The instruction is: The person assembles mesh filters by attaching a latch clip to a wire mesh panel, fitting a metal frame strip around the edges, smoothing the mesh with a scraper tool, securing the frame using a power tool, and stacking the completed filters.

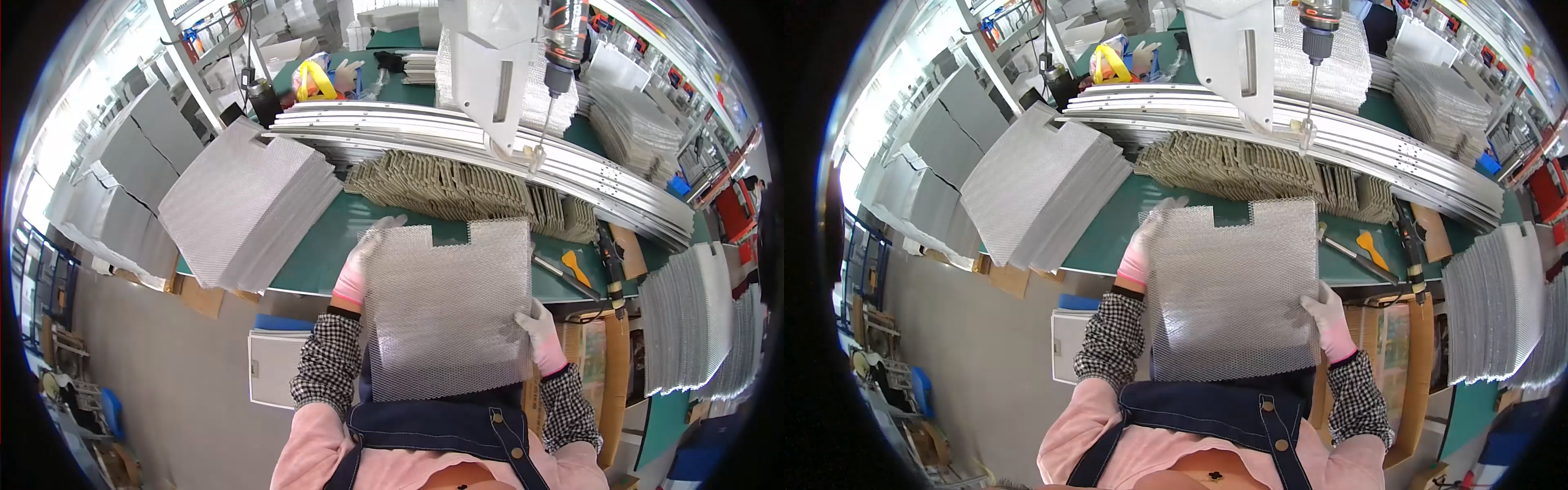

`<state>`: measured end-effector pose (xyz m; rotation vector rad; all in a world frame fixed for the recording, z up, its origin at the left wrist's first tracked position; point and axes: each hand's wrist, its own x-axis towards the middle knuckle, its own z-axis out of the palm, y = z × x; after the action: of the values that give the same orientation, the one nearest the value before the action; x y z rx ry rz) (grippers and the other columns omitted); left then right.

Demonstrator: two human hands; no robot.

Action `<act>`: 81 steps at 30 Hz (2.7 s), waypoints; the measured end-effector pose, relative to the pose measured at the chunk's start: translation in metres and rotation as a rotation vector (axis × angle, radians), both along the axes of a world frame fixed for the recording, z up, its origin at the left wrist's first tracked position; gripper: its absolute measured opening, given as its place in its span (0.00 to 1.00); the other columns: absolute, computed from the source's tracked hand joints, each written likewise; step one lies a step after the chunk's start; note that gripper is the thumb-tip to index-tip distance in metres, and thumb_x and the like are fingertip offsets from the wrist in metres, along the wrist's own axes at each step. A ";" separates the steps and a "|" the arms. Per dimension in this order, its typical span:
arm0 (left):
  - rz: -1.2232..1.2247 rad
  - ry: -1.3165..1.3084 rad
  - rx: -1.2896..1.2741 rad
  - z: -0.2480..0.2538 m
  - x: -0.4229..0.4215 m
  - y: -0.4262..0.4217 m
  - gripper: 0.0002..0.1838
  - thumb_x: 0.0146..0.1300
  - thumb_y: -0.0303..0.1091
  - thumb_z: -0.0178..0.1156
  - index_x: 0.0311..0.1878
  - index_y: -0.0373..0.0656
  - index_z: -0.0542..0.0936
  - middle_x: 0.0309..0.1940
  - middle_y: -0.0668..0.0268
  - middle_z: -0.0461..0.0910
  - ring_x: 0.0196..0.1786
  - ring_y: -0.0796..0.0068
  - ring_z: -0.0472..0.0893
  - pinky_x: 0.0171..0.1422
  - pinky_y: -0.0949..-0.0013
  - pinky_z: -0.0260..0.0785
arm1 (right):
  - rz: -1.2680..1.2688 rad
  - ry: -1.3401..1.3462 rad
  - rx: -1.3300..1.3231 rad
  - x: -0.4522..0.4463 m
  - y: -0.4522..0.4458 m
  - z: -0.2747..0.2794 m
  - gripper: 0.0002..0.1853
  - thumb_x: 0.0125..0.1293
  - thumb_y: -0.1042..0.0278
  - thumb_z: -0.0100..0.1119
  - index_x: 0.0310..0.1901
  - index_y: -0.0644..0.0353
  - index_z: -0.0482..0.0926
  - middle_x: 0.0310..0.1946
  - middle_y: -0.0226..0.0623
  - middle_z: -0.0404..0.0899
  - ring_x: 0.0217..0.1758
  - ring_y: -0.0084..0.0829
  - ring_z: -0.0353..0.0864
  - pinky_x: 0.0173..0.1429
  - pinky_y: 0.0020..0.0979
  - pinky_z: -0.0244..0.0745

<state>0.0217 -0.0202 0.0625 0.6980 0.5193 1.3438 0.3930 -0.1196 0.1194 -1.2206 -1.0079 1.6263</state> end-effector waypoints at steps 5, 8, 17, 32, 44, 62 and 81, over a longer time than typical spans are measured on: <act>-0.039 -0.030 0.067 0.002 -0.002 -0.004 0.37 0.70 0.51 0.60 0.74 0.38 0.62 0.76 0.51 0.60 0.74 0.55 0.65 0.76 0.56 0.62 | -0.008 0.042 -0.043 0.000 0.004 -0.005 0.26 0.66 0.80 0.54 0.66 0.75 0.67 0.57 0.44 0.79 0.56 0.33 0.81 0.62 0.33 0.76; 0.027 0.028 -0.019 -0.001 -0.002 -0.003 0.36 0.65 0.52 0.65 0.69 0.41 0.68 0.74 0.47 0.63 0.74 0.53 0.66 0.76 0.53 0.61 | -0.011 0.020 -0.071 0.003 0.008 -0.012 0.26 0.66 0.80 0.54 0.66 0.75 0.67 0.57 0.45 0.79 0.56 0.34 0.81 0.63 0.34 0.76; -0.030 -0.197 -0.027 0.024 0.000 -0.012 0.33 0.66 0.59 0.60 0.62 0.41 0.73 0.72 0.46 0.66 0.71 0.53 0.69 0.77 0.52 0.60 | -0.008 0.058 -0.070 0.005 0.010 -0.016 0.26 0.66 0.80 0.54 0.66 0.75 0.68 0.56 0.45 0.79 0.56 0.34 0.81 0.63 0.34 0.76; 0.169 0.094 0.020 0.038 -0.005 -0.019 0.28 0.67 0.46 0.65 0.62 0.37 0.74 0.64 0.55 0.75 0.66 0.62 0.74 0.71 0.61 0.67 | -0.058 -1.375 0.474 0.009 0.008 -0.028 0.40 0.54 0.53 0.72 0.67 0.59 0.70 0.60 0.47 0.74 0.65 0.50 0.71 0.69 0.44 0.65; 0.620 0.717 0.217 0.177 -0.012 -0.062 0.24 0.73 0.42 0.58 0.63 0.35 0.75 0.58 0.64 0.78 0.62 0.76 0.73 0.71 0.70 0.60 | 0.198 0.153 0.088 0.007 -0.015 -0.003 0.40 0.60 0.68 0.72 0.71 0.69 0.62 0.64 0.40 0.74 0.65 0.29 0.74 0.69 0.32 0.68; 0.242 0.628 0.138 0.077 0.034 -0.080 0.12 0.72 0.31 0.56 0.53 0.35 0.79 0.47 0.67 0.80 0.53 0.78 0.76 0.63 0.73 0.65 | 0.477 -0.620 0.245 0.125 0.007 -0.018 0.24 0.66 0.62 0.63 0.59 0.69 0.75 0.43 0.42 0.83 0.46 0.34 0.84 0.53 0.36 0.79; 0.240 0.671 0.091 0.068 0.036 -0.056 0.12 0.72 0.28 0.53 0.53 0.34 0.79 0.49 0.65 0.82 0.56 0.76 0.77 0.66 0.72 0.64 | -0.354 -0.999 0.539 0.056 0.151 0.049 0.17 0.61 0.66 0.63 0.51 0.58 0.77 0.44 0.44 0.81 0.45 0.43 0.83 0.51 0.38 0.77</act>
<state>0.0580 -0.0764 0.1309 1.2002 1.1081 1.3433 0.4489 0.0318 0.1679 -1.6993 -1.5638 0.3452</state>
